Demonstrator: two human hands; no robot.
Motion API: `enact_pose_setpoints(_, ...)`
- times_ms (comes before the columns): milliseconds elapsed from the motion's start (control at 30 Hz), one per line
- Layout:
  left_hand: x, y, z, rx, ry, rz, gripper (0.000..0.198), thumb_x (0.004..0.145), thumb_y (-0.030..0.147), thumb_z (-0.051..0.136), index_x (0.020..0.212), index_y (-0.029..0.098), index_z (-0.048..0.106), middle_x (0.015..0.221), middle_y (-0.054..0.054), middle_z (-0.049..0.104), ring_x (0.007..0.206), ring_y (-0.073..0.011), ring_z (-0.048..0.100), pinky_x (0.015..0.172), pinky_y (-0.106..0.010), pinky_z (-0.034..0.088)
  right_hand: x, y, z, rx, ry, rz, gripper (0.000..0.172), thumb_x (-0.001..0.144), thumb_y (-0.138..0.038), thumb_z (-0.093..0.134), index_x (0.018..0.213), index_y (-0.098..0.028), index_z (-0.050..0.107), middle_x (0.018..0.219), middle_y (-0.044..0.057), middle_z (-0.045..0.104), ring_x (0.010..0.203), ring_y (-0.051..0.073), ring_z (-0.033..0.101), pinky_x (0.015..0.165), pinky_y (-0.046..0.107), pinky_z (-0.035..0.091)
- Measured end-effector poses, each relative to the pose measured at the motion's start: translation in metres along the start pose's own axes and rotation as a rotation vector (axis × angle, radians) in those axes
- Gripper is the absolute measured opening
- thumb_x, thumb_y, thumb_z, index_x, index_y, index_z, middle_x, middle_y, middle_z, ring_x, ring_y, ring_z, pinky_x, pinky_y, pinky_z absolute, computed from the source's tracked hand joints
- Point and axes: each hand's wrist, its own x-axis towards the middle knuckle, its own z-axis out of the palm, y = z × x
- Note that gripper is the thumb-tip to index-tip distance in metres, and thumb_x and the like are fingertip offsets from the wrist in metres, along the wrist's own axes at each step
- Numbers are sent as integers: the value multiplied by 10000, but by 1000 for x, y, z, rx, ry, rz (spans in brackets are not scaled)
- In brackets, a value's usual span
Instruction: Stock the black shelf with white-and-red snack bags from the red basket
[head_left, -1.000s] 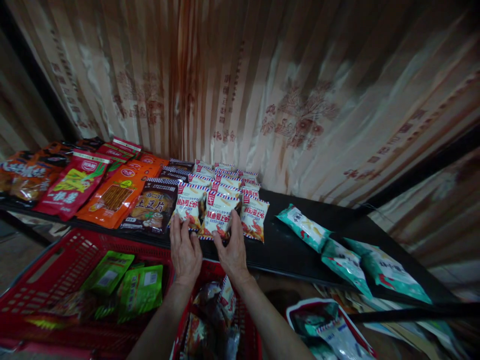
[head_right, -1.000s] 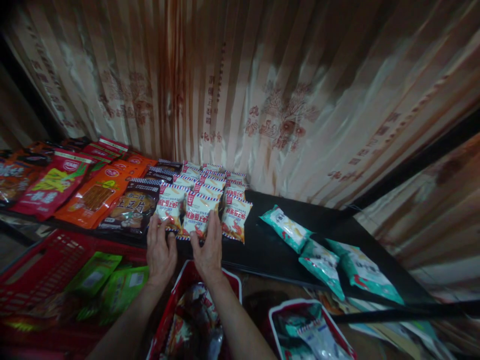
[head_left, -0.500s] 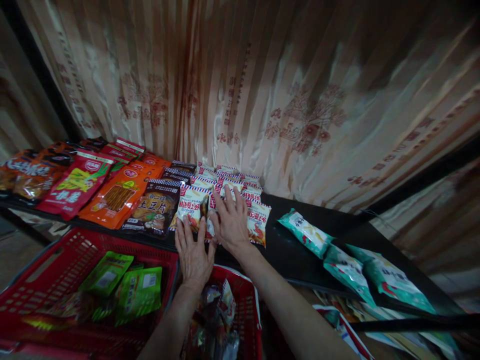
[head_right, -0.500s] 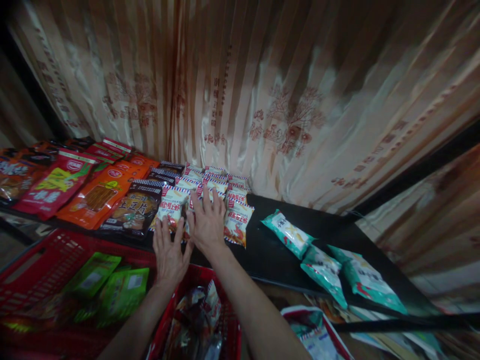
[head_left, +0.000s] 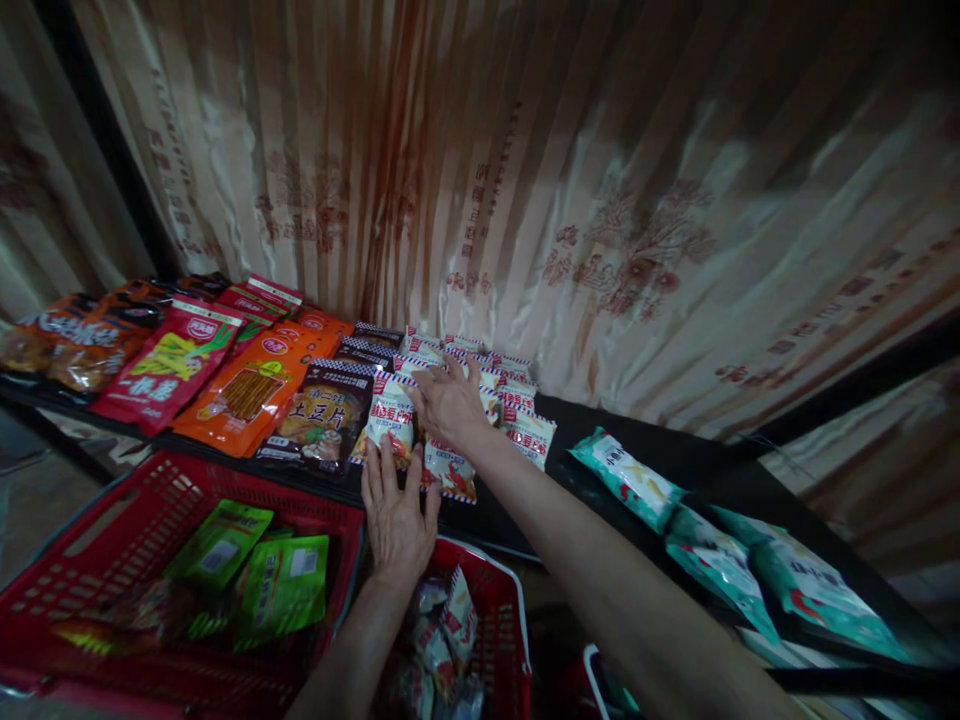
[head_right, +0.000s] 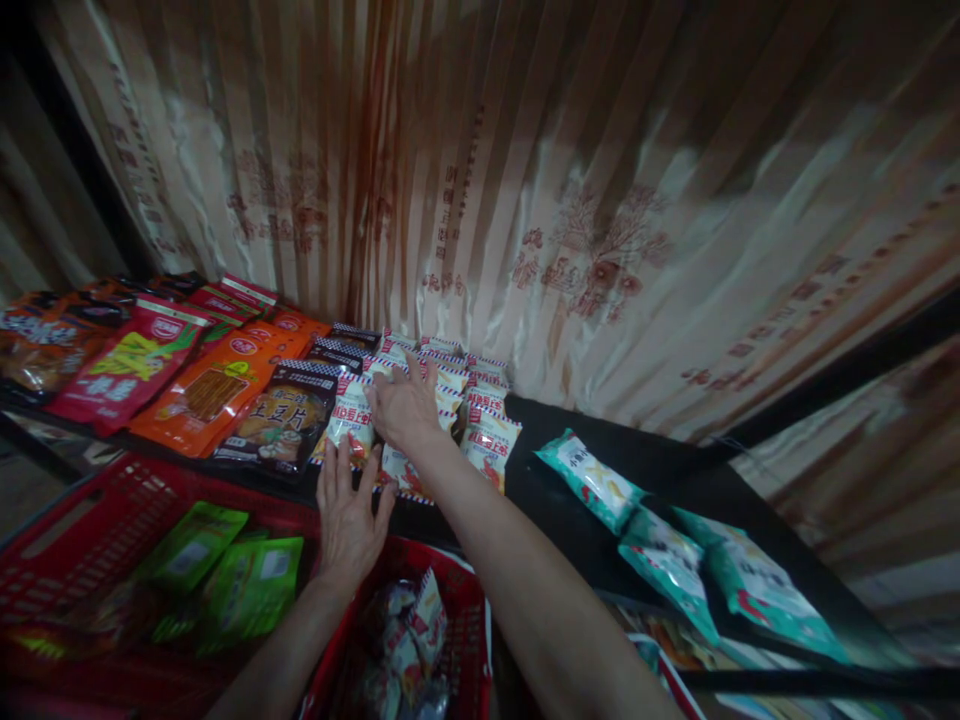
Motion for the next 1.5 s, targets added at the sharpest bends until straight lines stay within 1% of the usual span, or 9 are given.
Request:
enact_pose_setpoints(100, 0, 0, 0, -4, -2, 4, 451, 852, 273, 520, 1299, 215, 505, 1523, -133, 209, 1403, -347, 122, 1051, -568, 282, 20, 0, -2, -24, -136, -46, 521, 958, -436, 251, 911, -187, 707, 1015, 122, 692, 1191, 314, 457, 1042, 583, 114)
enact_pose_setpoints(233, 0, -1, 1, 5, -4, 1, 450, 853, 279, 518, 1300, 222, 506, 1522, -131, 213, 1402, -350, 124, 1047, -567, 288, 35, 4, 2, -75, -241, -63, 629, 959, -474, 201, 841, -137, 720, 913, 159, 707, 1000, 289, 588, 1029, 569, 153)
enact_pose_setpoints(433, 0, 0, 2, -10, 3, -9, 444, 853, 290, 517, 1291, 214, 513, 1510, -126, 254, 1399, -341, 152, 1049, -557, 290, 40, 9, 1, -70, -218, -61, 661, 959, -487, 181, 874, -104, 713, 951, 179, 699, 1037, 282, 576, 1029, 516, 197)
enact_pose_setpoints(600, -1, -2, 5, -7, 4, -10, 478, 849, 304, 524, 1309, 181, 490, 1508, -158, 243, 1397, -342, 159, 1068, -558, 248, 36, 8, -3, 11, -253, -38, 601, 966, -469, 201, 898, -146, 705, 996, 147, 697, 1066, 260, 572, 1029, 517, 201)
enact_pose_setpoints(833, -2, -4, 4, -44, 16, 6, 487, 843, 315, 532, 1310, 189, 476, 1515, -156, 225, 1399, -334, 158, 1070, -568, 237, 21, 16, -12, 108, -164, 32, 584, 981, -431, 190, 891, -146, 692, 1021, 115, 699, 1243, 257, 451, 1056, 486, 157)
enact_pose_setpoints(1067, -3, -2, 6, -34, 29, 1, 469, 850, 294, 517, 1305, 186, 481, 1510, -161, 235, 1400, -330, 159, 1066, -562, 242, 27, 31, -11, 71, -278, 15, 742, 954, -498, 78, 868, -123, 713, 1040, 169, 689, 1247, 301, 450, 1040, 528, 202)
enact_pose_setpoints(1200, -2, -3, 6, -26, 11, 11, 458, 849, 295, 517, 1292, 177, 496, 1508, -165, 238, 1396, -325, 179, 1071, -546, 245, 34, 28, -5, 67, -326, 39, 823, 920, -567, 41, 871, -102, 718, 1004, 192, 688, 1132, 310, 544, 1032, 553, 225)
enact_pose_setpoints(1400, 0, -7, 5, 0, -19, 34, 475, 855, 298, 507, 1310, 167, 478, 1504, -174, 245, 1394, -313, 193, 1081, -533, 234, 39, 23, -6, 80, -255, 55, 829, 918, -571, 28, 859, -94, 703, 968, 166, 690, 1057, 279, 583, 1033, 514, 252)
enact_pose_setpoints(1500, 0, -8, 4, -13, -22, 34, 487, 857, 302, 501, 1324, 169, 462, 1501, -169, 256, 1394, -307, 198, 1087, -526, 227, 37, 22, -5, 69, -277, 92, 819, 917, -576, 49, 837, -86, 701, 975, 181, 686, 1068, 294, 572, 1019, 514, 259)
